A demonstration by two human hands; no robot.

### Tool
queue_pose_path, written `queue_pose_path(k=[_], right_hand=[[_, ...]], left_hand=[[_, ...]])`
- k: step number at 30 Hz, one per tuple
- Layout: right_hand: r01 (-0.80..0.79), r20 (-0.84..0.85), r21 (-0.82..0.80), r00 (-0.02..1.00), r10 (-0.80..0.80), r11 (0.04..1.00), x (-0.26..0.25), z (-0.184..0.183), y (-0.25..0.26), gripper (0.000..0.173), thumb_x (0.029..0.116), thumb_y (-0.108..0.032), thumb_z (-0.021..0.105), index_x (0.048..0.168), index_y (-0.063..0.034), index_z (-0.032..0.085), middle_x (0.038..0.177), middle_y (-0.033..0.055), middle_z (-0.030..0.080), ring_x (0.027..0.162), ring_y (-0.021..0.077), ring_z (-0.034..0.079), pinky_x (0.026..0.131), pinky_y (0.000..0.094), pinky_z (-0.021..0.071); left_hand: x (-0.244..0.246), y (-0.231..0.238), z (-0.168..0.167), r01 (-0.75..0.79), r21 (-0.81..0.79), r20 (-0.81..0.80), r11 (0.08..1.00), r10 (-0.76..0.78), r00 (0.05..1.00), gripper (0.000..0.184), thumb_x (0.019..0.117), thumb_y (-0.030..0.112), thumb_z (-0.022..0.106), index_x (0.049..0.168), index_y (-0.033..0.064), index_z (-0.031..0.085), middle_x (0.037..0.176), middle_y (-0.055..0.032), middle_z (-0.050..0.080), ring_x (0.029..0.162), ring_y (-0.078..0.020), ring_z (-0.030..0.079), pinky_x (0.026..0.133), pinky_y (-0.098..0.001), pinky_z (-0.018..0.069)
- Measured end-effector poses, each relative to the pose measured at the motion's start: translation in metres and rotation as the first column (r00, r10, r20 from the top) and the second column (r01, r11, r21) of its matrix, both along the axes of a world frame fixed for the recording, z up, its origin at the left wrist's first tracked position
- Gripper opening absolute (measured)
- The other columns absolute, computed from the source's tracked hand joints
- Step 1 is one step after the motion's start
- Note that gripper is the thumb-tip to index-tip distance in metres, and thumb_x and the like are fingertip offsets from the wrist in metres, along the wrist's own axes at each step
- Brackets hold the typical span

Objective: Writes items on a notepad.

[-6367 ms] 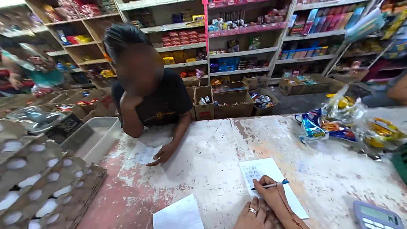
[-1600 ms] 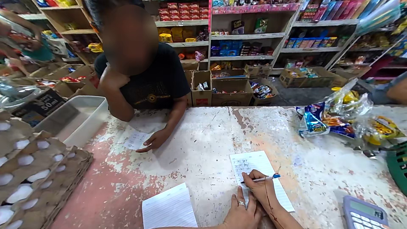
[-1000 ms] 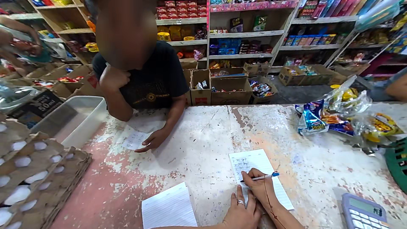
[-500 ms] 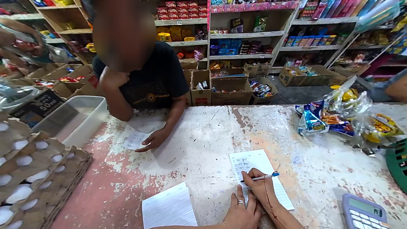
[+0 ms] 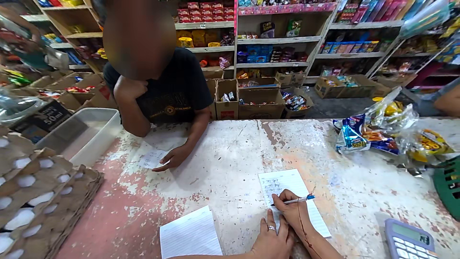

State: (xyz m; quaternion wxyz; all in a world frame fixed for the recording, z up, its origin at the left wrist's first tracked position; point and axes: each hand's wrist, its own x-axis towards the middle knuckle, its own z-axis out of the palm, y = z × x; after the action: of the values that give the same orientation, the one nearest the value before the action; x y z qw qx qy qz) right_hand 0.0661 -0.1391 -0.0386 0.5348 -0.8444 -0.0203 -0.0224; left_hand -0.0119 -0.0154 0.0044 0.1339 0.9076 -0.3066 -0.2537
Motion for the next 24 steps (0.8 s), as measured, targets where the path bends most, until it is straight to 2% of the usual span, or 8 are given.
queue_pose_path(k=[5,14,24], right_hand=[[0.008,-0.024,-0.014,1.0,-0.009,1.0,0.0016,0.0027,0.0004,0.029,0.0872,-0.017,0.072,0.064,-0.0147,0.054,0.054,-0.0097,0.051,0.048,-0.0027,0.048,0.048,0.0168,0.0391],[0.006,-0.026,-0.002,1.0,-0.006,1.0,0.0001,-0.0002,-0.0012,0.031,0.0878,-0.017,0.072,0.063,-0.015,0.054,0.053,-0.0093,0.051,0.047,-0.0023,0.048,0.048,0.0169,0.0387],[0.029,-0.029,-0.02,0.999,-0.029,0.999,-0.0024,0.0032,-0.0036,0.03,0.0868,-0.013,0.07,0.062,-0.0143,0.053,0.054,-0.0101,0.049,0.048,-0.0034,0.045,0.049,0.0166,0.0374]], left_hand=[[-0.0017,0.0009,-0.0032,-0.018,-0.035,0.072,0.999,0.02,0.997,0.073,0.1023,0.053,0.051,0.152,-0.0004,0.043,0.162,-0.0318,0.027,0.147,-0.0586,0.025,0.109,-0.0728,0.0343],[-0.0025,-0.0001,-0.0036,0.002,-0.006,0.056,1.0,-0.001,0.998,0.075,0.1036,0.054,0.047,0.154,-0.0006,0.04,0.164,-0.0323,0.022,0.148,-0.0586,0.022,0.11,-0.0728,0.0327],[-0.0027,-0.0019,-0.006,-0.005,-0.02,0.036,1.0,0.006,0.999,0.075,0.1028,0.054,0.049,0.154,0.0003,0.039,0.164,-0.0324,0.022,0.149,-0.0587,0.02,0.11,-0.0737,0.0322]])
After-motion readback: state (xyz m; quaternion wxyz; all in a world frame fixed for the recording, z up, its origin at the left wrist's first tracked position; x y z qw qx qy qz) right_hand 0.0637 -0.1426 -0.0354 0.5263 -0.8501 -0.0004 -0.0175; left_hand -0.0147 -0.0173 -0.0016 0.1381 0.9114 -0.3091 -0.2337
